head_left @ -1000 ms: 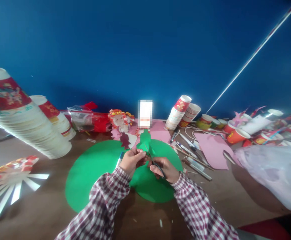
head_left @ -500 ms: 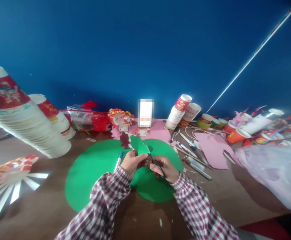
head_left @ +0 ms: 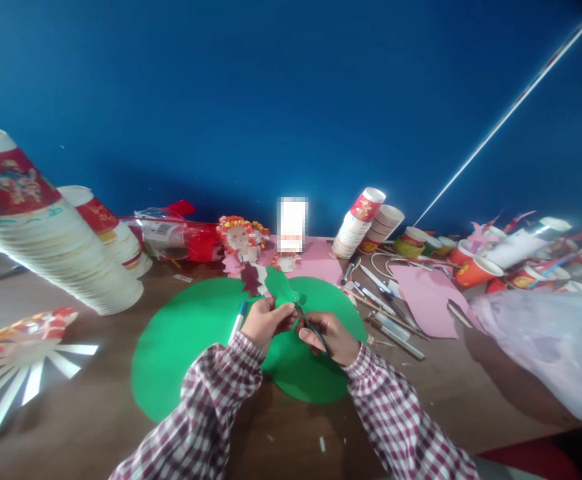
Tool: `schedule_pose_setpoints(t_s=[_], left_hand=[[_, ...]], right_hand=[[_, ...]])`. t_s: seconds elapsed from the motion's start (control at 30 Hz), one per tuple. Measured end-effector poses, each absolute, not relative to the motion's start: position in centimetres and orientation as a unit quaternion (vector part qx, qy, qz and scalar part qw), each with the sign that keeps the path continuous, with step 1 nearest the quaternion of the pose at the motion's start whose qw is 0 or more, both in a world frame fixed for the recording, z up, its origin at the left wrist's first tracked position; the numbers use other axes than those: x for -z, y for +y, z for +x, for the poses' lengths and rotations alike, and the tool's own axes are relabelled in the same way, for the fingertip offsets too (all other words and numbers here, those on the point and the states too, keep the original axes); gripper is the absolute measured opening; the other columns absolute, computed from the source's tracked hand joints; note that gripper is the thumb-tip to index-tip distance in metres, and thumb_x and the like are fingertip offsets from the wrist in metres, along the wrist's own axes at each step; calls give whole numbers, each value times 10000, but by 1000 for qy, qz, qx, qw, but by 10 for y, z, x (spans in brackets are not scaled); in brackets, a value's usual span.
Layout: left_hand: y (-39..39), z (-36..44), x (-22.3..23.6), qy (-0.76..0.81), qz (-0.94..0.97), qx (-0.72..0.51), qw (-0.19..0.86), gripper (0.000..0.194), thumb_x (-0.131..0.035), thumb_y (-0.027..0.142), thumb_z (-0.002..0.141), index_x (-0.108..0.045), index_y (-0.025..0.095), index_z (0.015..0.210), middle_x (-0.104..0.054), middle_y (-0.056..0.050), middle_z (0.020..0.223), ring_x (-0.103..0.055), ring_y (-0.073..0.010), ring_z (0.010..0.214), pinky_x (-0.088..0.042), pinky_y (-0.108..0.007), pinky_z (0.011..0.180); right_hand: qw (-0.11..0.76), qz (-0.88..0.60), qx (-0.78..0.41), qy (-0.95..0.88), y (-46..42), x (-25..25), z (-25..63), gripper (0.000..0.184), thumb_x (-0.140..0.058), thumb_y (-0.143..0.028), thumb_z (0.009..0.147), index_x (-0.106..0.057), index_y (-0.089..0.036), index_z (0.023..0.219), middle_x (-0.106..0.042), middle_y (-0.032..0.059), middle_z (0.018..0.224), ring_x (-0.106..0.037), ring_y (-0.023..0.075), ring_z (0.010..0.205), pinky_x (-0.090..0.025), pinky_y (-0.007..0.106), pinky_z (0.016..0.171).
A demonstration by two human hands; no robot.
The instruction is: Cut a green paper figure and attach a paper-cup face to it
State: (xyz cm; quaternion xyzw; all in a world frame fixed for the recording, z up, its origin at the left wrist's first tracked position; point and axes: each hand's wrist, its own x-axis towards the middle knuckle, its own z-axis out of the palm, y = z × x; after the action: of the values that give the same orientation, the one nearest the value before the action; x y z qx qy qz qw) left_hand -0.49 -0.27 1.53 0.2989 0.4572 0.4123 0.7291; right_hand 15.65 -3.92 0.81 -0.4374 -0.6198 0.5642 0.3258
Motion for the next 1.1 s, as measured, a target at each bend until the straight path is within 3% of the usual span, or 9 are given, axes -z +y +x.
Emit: schedule_pose_setpoints(t_s=[1.1], left_hand=[[-2,-5,-15,459,300,-417,725,256,-775,232,568,-564,96,617,-632,-40,545,-535,-75,400,-452,-170,408]], right_hand=[[335,-452,-557,-612,-42,-9,154,272,-618,-412,794,-554,-155,732,-417,-62,480,-390,67,408,-276,178,383]])
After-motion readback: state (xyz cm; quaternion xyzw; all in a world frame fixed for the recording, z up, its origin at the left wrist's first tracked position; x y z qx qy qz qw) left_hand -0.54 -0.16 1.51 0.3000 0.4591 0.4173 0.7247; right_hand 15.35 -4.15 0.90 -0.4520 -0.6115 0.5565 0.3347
